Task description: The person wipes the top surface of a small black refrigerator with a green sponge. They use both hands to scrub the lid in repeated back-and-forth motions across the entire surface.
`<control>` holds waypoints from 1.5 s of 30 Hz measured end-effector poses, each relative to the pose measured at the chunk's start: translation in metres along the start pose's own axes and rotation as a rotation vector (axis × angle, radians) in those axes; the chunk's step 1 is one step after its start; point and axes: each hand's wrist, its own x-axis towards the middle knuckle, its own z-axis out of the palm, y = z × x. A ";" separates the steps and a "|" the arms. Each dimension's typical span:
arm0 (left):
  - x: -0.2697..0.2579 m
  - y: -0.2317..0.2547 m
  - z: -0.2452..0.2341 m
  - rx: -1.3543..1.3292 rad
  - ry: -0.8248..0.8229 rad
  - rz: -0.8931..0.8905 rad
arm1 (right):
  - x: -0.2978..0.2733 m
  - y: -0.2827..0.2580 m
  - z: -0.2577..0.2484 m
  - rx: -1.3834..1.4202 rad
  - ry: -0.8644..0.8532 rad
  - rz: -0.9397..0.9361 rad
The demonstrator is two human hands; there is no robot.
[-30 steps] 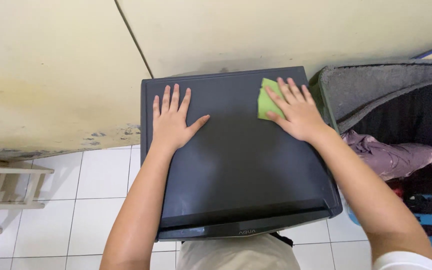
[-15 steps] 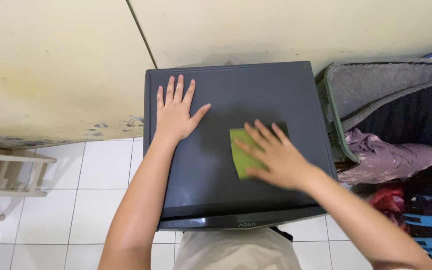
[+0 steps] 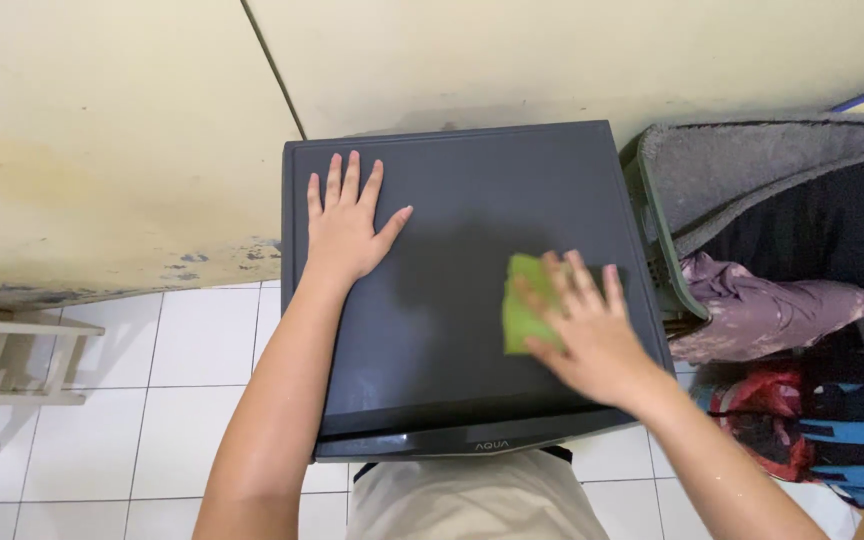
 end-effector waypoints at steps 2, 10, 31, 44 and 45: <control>0.000 0.003 0.000 -0.018 0.037 0.009 | 0.005 -0.024 -0.004 0.083 -0.070 -0.143; -0.018 0.068 0.030 0.039 0.342 0.359 | 0.102 0.006 0.020 0.433 0.202 -0.163; -0.074 0.015 0.035 0.248 0.136 0.112 | 0.150 -0.089 0.043 0.045 0.206 -0.177; 0.050 -0.087 0.017 0.234 0.022 0.032 | 0.305 -0.103 0.076 0.115 0.337 -0.077; 0.040 -0.083 0.015 0.233 0.017 0.034 | 0.295 -0.107 0.075 0.117 0.333 -0.073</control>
